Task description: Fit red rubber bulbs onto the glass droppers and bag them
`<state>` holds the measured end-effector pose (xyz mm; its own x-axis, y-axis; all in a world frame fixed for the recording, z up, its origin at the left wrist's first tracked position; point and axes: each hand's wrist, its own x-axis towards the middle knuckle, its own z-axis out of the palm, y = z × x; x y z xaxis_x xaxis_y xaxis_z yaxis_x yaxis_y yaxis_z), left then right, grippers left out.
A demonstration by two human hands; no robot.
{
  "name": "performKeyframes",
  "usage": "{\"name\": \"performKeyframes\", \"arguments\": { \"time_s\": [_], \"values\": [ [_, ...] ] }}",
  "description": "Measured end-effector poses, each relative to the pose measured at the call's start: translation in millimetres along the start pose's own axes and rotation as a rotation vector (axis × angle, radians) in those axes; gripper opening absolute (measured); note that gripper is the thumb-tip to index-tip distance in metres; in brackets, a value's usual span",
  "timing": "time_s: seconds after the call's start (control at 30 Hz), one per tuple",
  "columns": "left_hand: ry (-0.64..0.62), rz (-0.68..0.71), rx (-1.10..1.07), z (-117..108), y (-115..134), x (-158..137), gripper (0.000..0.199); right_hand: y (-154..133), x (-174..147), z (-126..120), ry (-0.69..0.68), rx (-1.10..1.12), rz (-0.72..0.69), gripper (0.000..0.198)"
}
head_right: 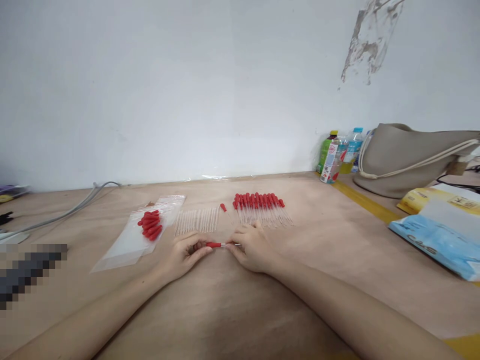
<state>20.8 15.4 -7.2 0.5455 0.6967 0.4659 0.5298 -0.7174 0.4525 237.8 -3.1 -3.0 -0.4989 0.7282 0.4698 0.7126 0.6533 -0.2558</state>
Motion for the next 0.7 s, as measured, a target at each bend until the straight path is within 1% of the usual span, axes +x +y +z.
{"name": "performKeyframes", "arguments": {
  "time_s": [0.1,0.17,0.23,0.3,0.37,0.47,0.6,0.7],
  "values": [
    [-0.001,0.002,0.027,0.1,1.2,0.0,0.017,-1.2,2.7,-9.5,-0.066,-0.13,-0.046,0.019],
    [0.015,-0.022,0.048,0.3,1.2,0.2,0.021,2.0,8.8,-16.1,-0.07,-0.192,-0.016,0.023],
    [0.005,-0.049,0.067,0.6,0.9,0.5,0.026,7.9,20.0,-20.1,-0.025,-0.205,0.11,0.028],
    [-0.028,-0.063,0.075,0.9,0.6,0.8,0.025,14.8,35.9,-19.2,0.016,-0.202,0.29,0.035],
    [-0.052,-0.065,0.07,1.3,-0.1,1.0,0.021,20.7,54.1,-12.7,0.012,-0.231,0.446,0.04],
    [-0.067,-0.057,0.045,2.2,-2.2,0.8,0.016,26.5,77.7,4.4,-0.009,-0.31,0.582,0.038],
    [-0.073,-0.047,0.025,2.9,-5.2,0.4,0.015,31.6,90.7,24.1,-0.047,-0.356,0.641,0.034],
    [-0.089,-0.039,0.023,3.4,-5.0,0.0,0.015,35.0,89.2,29.2,-0.05,-0.365,0.651,0.035]
  ]
}}
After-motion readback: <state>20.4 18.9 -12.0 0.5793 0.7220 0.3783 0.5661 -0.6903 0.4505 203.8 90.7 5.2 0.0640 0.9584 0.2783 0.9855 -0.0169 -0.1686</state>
